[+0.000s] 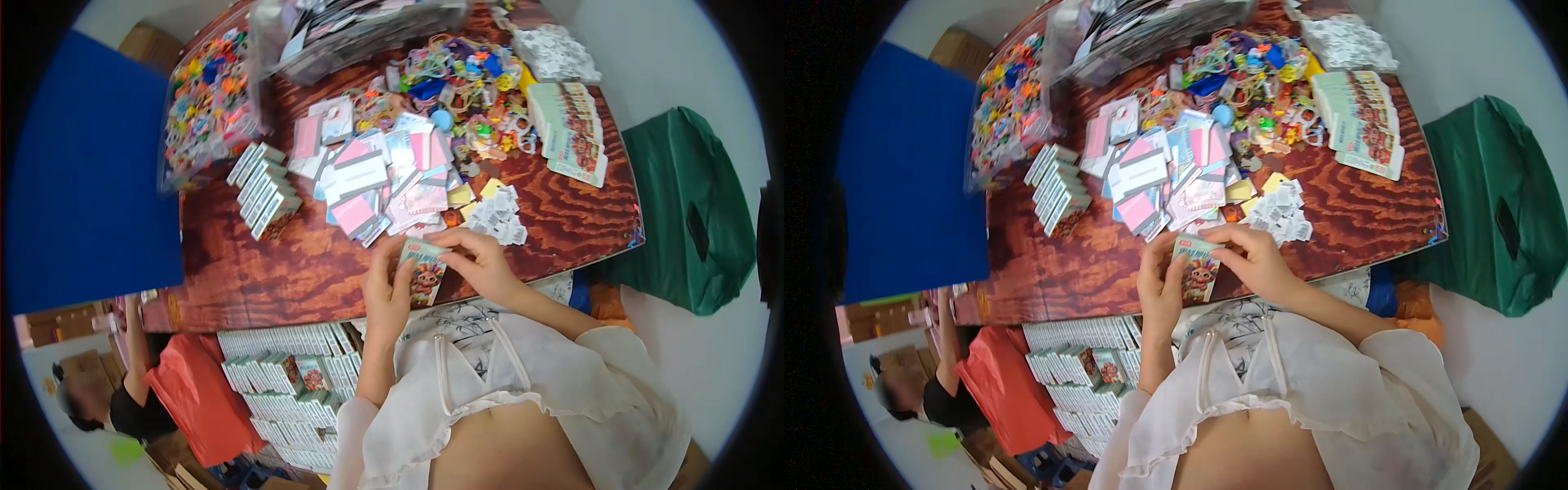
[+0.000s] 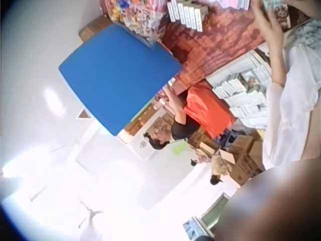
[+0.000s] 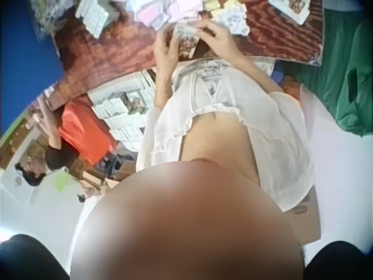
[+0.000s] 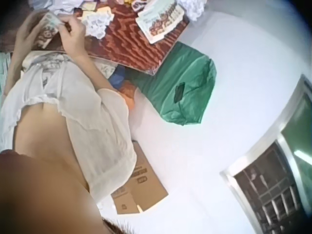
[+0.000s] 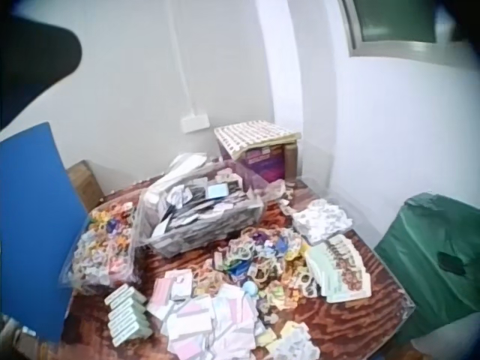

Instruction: Manually placing decorative stickers or small cards into individual plastic packets for packaging.

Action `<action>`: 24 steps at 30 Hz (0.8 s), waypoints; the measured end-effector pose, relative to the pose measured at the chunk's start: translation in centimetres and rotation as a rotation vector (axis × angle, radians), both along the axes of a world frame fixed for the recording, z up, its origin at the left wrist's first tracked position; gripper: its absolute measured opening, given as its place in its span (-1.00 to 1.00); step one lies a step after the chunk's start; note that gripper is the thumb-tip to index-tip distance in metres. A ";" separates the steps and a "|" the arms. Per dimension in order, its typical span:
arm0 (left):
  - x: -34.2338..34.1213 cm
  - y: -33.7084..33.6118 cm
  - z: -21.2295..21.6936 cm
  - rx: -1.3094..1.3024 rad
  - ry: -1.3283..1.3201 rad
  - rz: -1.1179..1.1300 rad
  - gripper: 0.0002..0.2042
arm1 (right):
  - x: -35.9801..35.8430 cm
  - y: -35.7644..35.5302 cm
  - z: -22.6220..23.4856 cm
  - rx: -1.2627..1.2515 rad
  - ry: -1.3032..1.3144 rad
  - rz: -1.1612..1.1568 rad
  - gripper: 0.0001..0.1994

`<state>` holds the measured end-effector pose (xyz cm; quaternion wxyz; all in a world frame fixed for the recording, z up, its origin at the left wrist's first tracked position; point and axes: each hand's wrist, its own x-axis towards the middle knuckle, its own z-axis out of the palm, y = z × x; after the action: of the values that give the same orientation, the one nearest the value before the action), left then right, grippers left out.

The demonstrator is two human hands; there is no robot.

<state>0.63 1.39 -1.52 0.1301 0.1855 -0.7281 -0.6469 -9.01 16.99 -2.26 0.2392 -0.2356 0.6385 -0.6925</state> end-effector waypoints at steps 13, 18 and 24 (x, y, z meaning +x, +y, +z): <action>0.1 -18.1 -0.6 -1.281 -0.012 0.392 -0.64 | -11.8 11.1 -0.3 0.388 0.402 -0.815 -0.79; 0.4 -18.0 -2.5 -1.327 -0.061 0.319 -0.56 | -14.6 16.5 -0.6 0.867 0.791 -0.818 -0.36; 0.0 -17.7 -3.3 -1.346 -0.079 0.412 -0.50 | -14.8 17.8 -0.4 1.005 0.640 -0.719 -0.56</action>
<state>0.62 -16.26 -4.83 0.3096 0.2223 -0.9244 -0.0111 -23.85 34.81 -2.65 -0.1251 -0.0629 0.9592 -0.2457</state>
